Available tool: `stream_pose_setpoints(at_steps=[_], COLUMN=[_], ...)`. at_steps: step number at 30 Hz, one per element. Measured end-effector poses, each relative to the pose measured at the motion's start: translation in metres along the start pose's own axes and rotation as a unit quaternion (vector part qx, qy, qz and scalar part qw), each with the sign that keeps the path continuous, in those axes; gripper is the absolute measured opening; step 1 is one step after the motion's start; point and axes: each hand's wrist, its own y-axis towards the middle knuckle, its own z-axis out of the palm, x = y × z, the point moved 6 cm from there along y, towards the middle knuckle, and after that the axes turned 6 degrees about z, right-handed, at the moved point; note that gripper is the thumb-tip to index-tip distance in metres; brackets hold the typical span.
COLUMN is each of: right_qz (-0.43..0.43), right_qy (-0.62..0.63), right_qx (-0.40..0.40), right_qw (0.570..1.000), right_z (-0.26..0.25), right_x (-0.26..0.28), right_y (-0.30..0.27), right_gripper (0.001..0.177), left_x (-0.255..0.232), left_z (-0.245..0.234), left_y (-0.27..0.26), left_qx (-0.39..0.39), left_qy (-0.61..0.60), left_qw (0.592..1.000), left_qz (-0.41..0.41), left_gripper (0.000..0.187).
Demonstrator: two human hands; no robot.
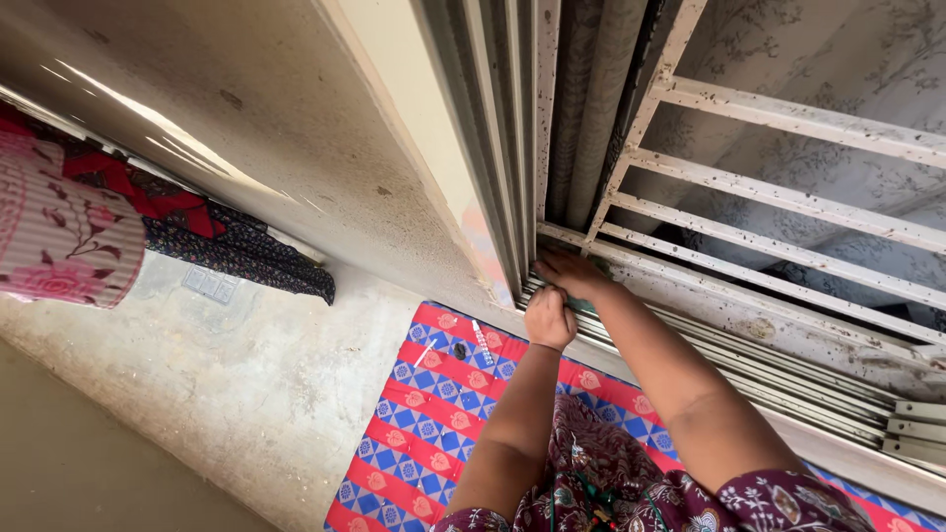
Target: The person sits on a mat and wipes a metal window grill with a green cloth. They clean the horizontal and vertical bars of the grill, moving the cloth back and forth to remove dust and grime.
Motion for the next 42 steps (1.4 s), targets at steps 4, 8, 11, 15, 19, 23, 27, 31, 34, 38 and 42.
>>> stream_pose_setpoints(at_steps=[4,8,11,15,19,23,27,31,34,38,42], right_qz=[-0.033,-0.051,0.041,0.057,0.119,0.173,0.155,0.105,0.03,-0.06,-0.01], right_qy=[-0.04,-0.042,-0.072,-0.212,-0.248,-0.233,-0.159,0.022,-0.011,-0.188,-0.18], right_qx=[-0.007,-0.095,-0.094,-0.164,-0.212,-0.304,-0.44,-0.539,-0.445,-0.403,-0.365], right_qw=[0.999,0.993,0.992,0.962,0.938,0.907,0.87,0.836,0.895,0.894,0.913], right_z=[-0.013,-0.03,-0.037,-0.06,-0.083,-0.098,-0.098,-0.089,-0.059,-0.038,-0.042], right_x=[0.009,0.012,-0.02,-0.07,-0.127,-0.163,-0.163,-0.13,-0.051,0.053,0.025], right_y=[-0.01,-0.049,-0.092,-0.159,-0.236,-0.294,-0.313,-0.298,-0.244,-0.213,-0.232], right_gripper=[0.057,0.046,0.045,0.049,0.052,0.045,0.035,0.034,0.03,0.048,0.041], left_x=[0.0,0.003,0.006,0.013,0.017,0.02,0.017,0.022,0.015,-0.032,-0.072], left_z=[0.001,0.002,0.005,0.011,0.015,0.016,0.017,0.012,0.004,-0.005,-0.003], left_y=[0.001,0.0,-0.004,-0.006,-0.008,-0.006,-0.002,0.003,-0.006,-0.002,0.007], left_qx=[0.01,0.006,0.007,0.02,0.028,0.048,0.082,0.077,0.03,0.002,0.067], left_qy=[0.016,0.014,0.014,0.012,0.01,0.017,0.023,-0.07,-0.125,-0.082,-0.015], left_qw=[1.0,1.0,1.0,1.0,1.0,0.999,0.996,0.991,0.981,0.992,0.997], left_qz=[0.003,0.011,0.011,0.008,-0.001,-0.014,-0.002,-0.079,-0.142,-0.095,-0.018], left_gripper=[0.017,0.016,0.017,0.017,0.018,0.017,0.018,0.016,0.017,0.021,0.033])
